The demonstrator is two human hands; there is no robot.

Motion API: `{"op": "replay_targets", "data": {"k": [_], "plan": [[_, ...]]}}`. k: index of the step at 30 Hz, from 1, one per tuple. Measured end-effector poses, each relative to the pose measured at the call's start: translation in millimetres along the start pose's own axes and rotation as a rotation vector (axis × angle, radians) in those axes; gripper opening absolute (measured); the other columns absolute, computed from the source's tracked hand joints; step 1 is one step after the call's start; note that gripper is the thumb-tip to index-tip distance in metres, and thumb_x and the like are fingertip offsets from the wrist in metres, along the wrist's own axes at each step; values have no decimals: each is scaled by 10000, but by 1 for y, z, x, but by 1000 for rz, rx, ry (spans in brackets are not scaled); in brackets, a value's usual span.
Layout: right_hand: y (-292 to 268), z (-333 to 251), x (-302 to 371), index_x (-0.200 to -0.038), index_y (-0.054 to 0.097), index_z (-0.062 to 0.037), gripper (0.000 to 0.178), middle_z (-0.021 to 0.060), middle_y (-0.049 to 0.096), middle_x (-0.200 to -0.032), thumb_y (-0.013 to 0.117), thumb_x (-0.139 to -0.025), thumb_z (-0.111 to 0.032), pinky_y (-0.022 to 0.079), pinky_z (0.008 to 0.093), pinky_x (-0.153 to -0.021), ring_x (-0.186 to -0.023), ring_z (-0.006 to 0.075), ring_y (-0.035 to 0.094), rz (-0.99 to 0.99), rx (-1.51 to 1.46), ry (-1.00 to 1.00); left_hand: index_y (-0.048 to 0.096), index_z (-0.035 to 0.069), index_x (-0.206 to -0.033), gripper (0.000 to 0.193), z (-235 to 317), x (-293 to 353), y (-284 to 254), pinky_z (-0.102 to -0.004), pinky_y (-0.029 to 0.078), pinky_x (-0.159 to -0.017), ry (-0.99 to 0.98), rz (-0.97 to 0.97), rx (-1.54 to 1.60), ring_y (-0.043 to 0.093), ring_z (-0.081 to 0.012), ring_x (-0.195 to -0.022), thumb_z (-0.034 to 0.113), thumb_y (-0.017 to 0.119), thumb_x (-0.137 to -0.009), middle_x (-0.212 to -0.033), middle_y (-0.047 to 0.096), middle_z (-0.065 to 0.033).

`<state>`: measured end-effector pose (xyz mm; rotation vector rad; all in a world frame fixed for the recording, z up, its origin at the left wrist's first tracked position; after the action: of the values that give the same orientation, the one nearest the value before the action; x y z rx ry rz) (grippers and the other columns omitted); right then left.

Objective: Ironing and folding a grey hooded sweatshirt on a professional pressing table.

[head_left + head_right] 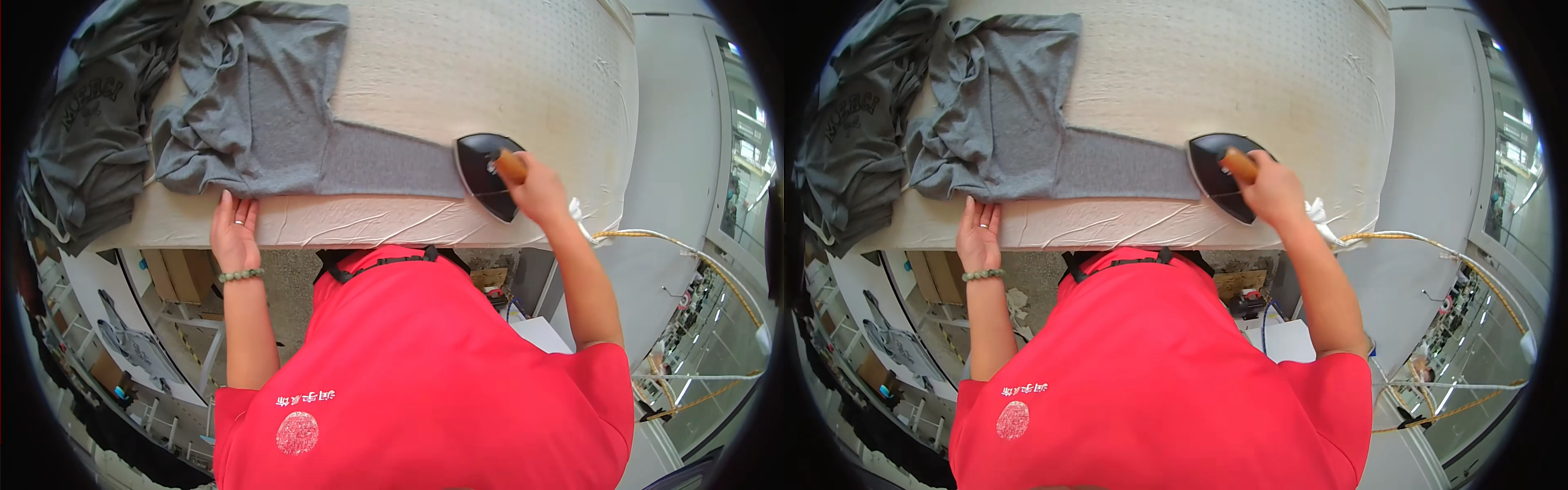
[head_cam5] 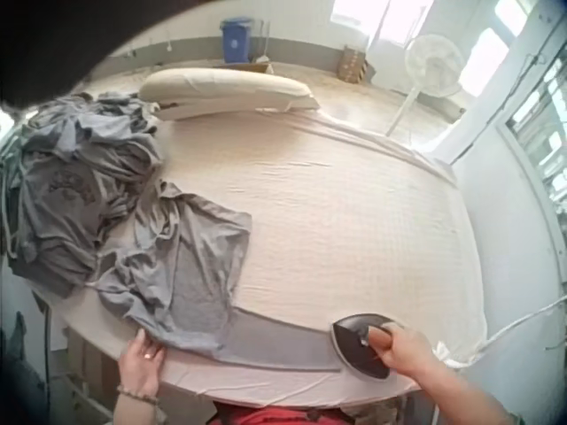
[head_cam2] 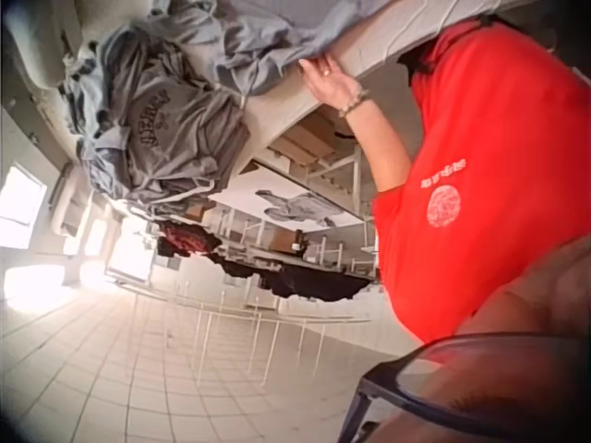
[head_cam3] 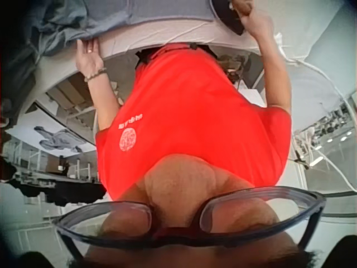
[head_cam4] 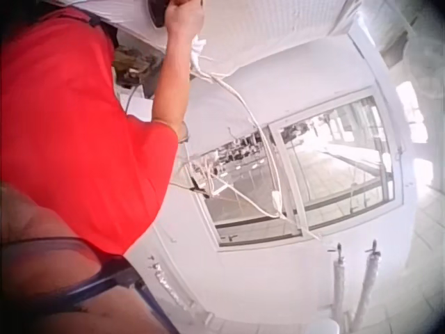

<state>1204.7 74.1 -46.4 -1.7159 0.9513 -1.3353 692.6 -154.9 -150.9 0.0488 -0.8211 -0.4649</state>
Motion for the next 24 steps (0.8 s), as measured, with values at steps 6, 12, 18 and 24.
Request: {"op": "replay_targets", "data": {"k": [6, 12, 18, 24], "plan": [[-48, 113, -38, -1270, 671, -94, 394, 226, 745, -1074, 734, -931, -285, 551, 496, -880, -1029, 436, 699, 184, -81, 178, 631, 8, -1351, 422, 45, -53, 100, -412, 536, -1047, 36, -7, 77, 658, -259, -1199, 197, 751, -993, -1384, 650, -115], [-61, 183, -68, -1315, 642, -102, 432, 196, 758, -1060, 718, -936, -295, 561, 501, -878, -1028, 411, 712, 203, -75, 261, 669, 18, -1338, 346, 94, 100, 241, -374, 538, -1032, 590, -424, -224, 659, -231, -1204, 169, 699, -1027, -1350, 679, -92], [-93, 128, -39, -1329, 645, -74, 445, 203, 702, -1263, 721, -911, -206, 558, 475, -905, -1115, 403, 679, 428, 18, 79, 540, -6, -1471, 477, 87, 181, 186, -397, 502, -1086, 537, -585, 5, 614, -247, -1286, 239, 637, -1074, -1465, 600, -118], [-65, 56, -49, -1414, 595, -26, 520, 153, 711, -1261, 722, -945, -210, 556, 400, -959, -1104, 330, 698, 596, -639, -462, 540, -21, -1464, 491, -5, 169, 133, -415, 480, -1113, 544, -302, -229, 600, -253, -1300, 243, 654, -1066, -1464, 600, -121]]}}
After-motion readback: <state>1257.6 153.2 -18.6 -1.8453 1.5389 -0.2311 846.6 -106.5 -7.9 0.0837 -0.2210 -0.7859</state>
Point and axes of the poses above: each hand's wrist, its own x-axis away from the middle knuckle, its own y-axis out of the palm, z = x × y, the point moved 7 cm from there along -x, towards the middle knuckle
